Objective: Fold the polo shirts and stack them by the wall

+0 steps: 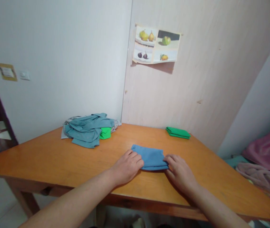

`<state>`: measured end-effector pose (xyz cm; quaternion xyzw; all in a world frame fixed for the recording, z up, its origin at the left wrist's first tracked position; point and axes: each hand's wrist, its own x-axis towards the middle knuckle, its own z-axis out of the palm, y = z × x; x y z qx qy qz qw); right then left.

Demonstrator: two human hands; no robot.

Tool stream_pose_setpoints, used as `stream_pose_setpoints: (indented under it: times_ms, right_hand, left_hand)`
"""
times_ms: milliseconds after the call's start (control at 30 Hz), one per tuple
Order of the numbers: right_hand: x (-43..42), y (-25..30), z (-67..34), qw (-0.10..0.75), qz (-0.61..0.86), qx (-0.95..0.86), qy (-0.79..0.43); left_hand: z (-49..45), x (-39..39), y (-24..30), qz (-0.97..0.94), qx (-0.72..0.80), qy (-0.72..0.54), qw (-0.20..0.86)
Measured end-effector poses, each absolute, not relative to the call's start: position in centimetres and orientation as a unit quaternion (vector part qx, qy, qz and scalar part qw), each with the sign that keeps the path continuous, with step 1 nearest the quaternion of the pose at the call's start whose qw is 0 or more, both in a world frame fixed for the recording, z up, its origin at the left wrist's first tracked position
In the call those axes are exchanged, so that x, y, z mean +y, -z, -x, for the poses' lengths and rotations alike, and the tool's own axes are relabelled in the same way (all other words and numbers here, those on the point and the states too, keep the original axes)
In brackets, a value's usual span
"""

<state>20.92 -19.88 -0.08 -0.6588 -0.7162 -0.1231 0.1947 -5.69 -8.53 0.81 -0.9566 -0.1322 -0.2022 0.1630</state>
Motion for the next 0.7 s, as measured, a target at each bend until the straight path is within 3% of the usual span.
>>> stream_pose_setpoints:
  times_ms: [200,500,700]
  right_hand:
    - [-20.8,0.9,-22.8,0.188,0.651,-0.730,0.090]
    - [-18.1,-1.7,-23.7,0.312,0.711,-0.625,0.077]
    - [-13.9,-3.8,-19.3,0.263,0.709,-0.653,0.028]
  left_hand:
    - [6.2,-9.0,-1.5,0.970,-0.095,0.207,0.091]
    - [4.1,-6.6,-3.1,0.927,-0.181,0.328,0.000]
    - [0.6,-5.5,-2.7,0.931,-0.225,0.288,-0.005]
